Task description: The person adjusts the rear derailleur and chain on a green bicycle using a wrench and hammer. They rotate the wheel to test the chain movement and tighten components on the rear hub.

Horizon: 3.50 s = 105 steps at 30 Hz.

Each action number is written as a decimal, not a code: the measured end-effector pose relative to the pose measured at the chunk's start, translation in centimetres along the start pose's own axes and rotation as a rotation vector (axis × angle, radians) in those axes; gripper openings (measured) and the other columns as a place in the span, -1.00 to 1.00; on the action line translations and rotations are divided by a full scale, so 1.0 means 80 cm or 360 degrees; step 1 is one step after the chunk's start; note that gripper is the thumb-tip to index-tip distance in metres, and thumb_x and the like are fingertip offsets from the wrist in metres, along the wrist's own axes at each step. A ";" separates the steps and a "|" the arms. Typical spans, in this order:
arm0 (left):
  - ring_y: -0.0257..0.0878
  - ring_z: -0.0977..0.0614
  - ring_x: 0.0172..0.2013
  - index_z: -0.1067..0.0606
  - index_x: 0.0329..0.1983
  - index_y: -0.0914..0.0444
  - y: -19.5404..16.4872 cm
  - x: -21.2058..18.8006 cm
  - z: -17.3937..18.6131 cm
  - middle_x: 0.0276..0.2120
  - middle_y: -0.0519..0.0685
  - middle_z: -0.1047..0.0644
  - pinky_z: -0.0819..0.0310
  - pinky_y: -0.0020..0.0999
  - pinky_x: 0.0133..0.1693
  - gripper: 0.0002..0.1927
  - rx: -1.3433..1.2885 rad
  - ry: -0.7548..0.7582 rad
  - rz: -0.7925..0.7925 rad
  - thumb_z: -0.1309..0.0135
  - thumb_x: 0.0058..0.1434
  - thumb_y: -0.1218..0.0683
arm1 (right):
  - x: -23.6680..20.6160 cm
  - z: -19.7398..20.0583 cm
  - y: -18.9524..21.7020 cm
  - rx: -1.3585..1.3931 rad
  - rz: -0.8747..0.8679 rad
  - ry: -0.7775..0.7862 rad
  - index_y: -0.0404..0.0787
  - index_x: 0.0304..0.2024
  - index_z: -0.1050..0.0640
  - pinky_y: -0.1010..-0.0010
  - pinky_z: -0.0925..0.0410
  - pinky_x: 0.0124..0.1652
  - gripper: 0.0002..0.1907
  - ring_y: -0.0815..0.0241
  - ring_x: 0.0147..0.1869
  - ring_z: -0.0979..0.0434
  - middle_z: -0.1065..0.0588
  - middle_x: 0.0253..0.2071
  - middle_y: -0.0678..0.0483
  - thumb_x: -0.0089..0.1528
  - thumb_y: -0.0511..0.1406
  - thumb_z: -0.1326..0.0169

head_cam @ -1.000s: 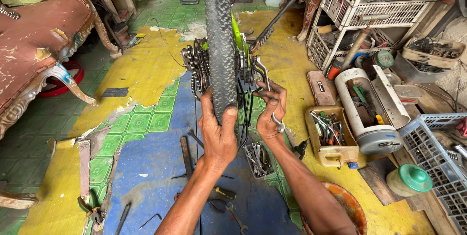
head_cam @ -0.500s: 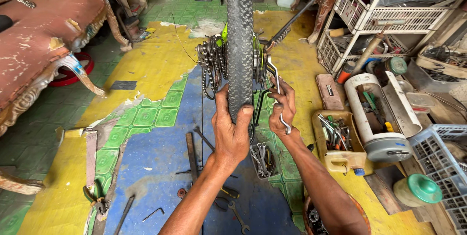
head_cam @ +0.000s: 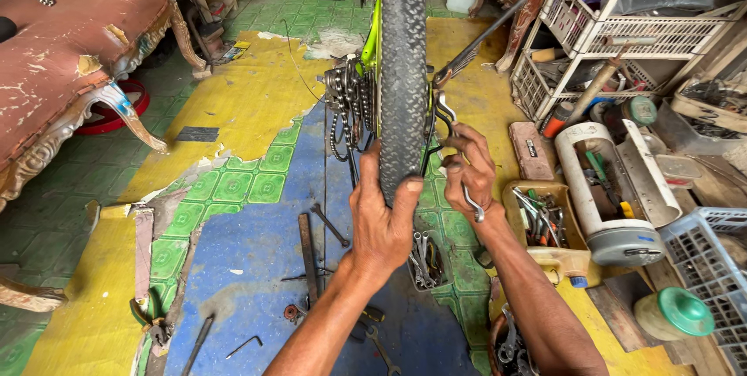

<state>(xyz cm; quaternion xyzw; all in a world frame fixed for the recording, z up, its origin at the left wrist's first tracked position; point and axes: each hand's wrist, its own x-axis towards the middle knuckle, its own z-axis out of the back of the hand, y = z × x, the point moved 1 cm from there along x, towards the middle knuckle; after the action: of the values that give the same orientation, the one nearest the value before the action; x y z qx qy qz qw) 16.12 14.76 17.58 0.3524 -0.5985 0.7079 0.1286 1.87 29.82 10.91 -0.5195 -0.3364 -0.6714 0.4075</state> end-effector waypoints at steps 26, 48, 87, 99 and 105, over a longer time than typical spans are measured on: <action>-0.22 -0.57 -0.26 -0.38 0.19 0.33 -0.028 0.033 0.003 -0.26 0.03 -0.59 -0.53 -0.23 -0.16 -0.56 0.0062 0.0005 0.0111 0.03 0.46 -0.08 | 0.126 -0.008 -0.092 0.0605 -0.1404 -0.0109 -0.07 -0.58 -0.26 0.30 -0.20 -0.58 -0.36 0.28 -0.62 -0.23 -0.22 -0.65 0.17 0.44 0.15 0.14; -0.22 -0.56 -0.22 -0.23 0.39 0.35 -0.003 -0.008 -0.005 -0.19 0.06 -0.57 -0.53 -0.25 -0.13 -0.44 0.0114 -0.0086 -0.0099 0.05 0.47 -0.07 | 0.053 0.019 -0.007 0.0614 -0.0205 -0.0008 -0.37 -0.51 -0.31 0.27 -0.28 -0.40 -0.54 0.06 -0.38 -0.42 -0.34 -0.47 -0.06 0.50 -0.30 0.25; -0.23 -0.61 -0.10 -0.29 0.35 0.36 -0.023 0.022 -0.001 -0.09 0.09 -0.60 -0.52 -0.25 0.00 -0.48 0.0078 -0.0061 0.0028 0.04 0.47 -0.05 | 0.138 -0.033 -0.112 0.0319 -0.1255 -0.0111 -0.07 -0.69 -0.28 0.24 -0.19 -0.47 -0.32 0.27 -0.61 -0.20 -0.24 -0.71 0.20 0.48 0.06 0.18; -0.26 -0.59 -0.08 -0.32 0.38 0.37 -0.012 0.013 -0.007 -0.08 0.06 -0.61 -0.53 -0.29 0.01 -0.49 0.0077 -0.0141 -0.0128 0.02 0.50 -0.02 | 0.083 -0.008 -0.075 0.0558 -0.0901 -0.0084 -0.07 -0.68 -0.22 0.37 -0.09 -0.63 -0.34 0.28 -0.69 -0.19 -0.22 -0.72 0.18 0.49 0.02 0.21; -0.25 -0.62 -0.10 -0.29 0.40 0.38 0.003 0.003 -0.003 -0.08 0.08 -0.61 -0.54 -0.29 0.00 -0.44 0.0137 -0.0144 -0.0153 0.06 0.50 -0.07 | 0.057 0.016 -0.030 0.0496 -0.0353 0.0065 -0.27 -0.59 -0.25 0.32 -0.15 -0.47 -0.42 0.22 -0.57 -0.25 -0.25 -0.62 0.05 0.54 -0.21 0.30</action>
<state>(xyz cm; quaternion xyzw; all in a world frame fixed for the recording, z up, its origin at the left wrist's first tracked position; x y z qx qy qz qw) 15.72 14.88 17.59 0.4174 -0.5552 0.7093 0.1200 -0.31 31.14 15.57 -0.3960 -0.4831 -0.6625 0.4133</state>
